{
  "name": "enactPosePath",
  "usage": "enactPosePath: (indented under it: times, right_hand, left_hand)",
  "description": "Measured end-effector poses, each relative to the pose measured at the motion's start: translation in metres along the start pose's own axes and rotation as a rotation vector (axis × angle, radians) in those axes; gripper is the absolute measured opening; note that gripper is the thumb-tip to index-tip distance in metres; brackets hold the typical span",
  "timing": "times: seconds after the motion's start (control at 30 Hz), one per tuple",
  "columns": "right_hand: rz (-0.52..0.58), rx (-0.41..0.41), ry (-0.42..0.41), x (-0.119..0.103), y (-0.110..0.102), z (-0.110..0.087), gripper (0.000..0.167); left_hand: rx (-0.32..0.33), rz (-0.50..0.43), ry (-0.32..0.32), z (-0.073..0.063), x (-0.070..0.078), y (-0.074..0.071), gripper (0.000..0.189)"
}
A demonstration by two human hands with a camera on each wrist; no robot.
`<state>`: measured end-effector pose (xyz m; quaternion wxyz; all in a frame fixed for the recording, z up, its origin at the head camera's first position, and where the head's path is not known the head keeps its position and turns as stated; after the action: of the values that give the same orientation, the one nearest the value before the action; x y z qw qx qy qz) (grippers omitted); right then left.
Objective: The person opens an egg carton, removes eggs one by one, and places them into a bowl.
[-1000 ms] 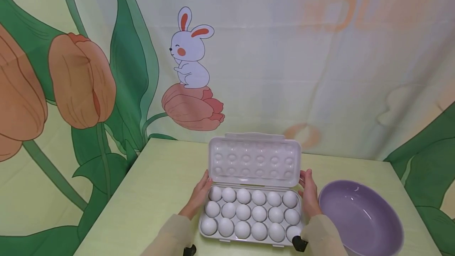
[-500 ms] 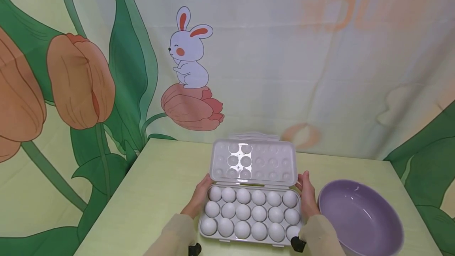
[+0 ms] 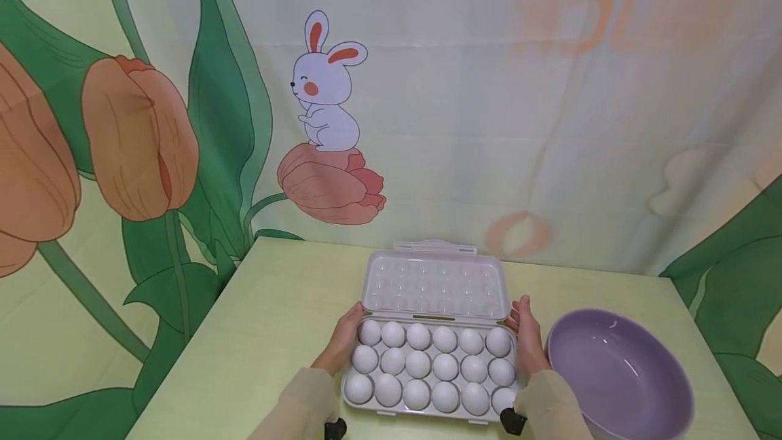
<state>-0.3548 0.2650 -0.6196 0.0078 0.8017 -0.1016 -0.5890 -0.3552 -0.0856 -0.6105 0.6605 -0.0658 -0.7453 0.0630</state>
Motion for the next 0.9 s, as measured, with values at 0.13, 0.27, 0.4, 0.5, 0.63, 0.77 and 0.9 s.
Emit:
enactPosePath:
  times: [0.13,0.27,0.4,0.5,0.63,0.77,0.9]
  right_hand:
    - [-0.013,0.02,0.008,-0.002,0.0,-0.004,0.094]
    - [-0.08,0.013,-0.017,-0.02,0.006,-0.022,0.088]
    - [-0.2,-0.026,-0.058,-0.04,0.011,-0.041,0.081]
    - [-0.254,-0.047,-0.06,-0.048,0.011,-0.049,0.074]
    - [-0.324,-0.075,-0.069,-0.054,0.012,-0.054,0.064]
    - [-0.431,-0.118,-0.105,-0.058,0.019,-0.06,0.056]
    - [-0.527,-0.162,-0.144,-0.06,0.026,-0.067,0.055]
  left_hand:
    - [-0.013,0.016,0.052,-0.003,0.003,-0.003,0.058]
    - [-0.04,0.05,0.031,-0.015,0.019,-0.01,0.053]
    - [-0.137,0.087,-0.051,-0.029,0.033,-0.015,0.046]
    - [-0.203,0.102,-0.086,-0.041,0.039,-0.019,0.045]
    - [-0.238,0.173,-0.129,-0.05,0.029,-0.025,0.049]
    - [-0.256,0.212,-0.146,-0.049,0.008,-0.028,0.048]
    - [-0.27,0.188,-0.131,-0.051,0.0,-0.026,0.046]
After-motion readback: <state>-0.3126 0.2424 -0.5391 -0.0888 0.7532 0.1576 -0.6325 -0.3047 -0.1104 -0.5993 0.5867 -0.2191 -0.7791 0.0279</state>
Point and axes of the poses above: each hand's wrist, its own z-axis towards the middle knuckle, its own y-axis out of the palm, x = y × z, the point moved 10 cm from there along z, towards the middle knuckle, and after that the axes turned 6 degrees about z, right-handed, at the moved point
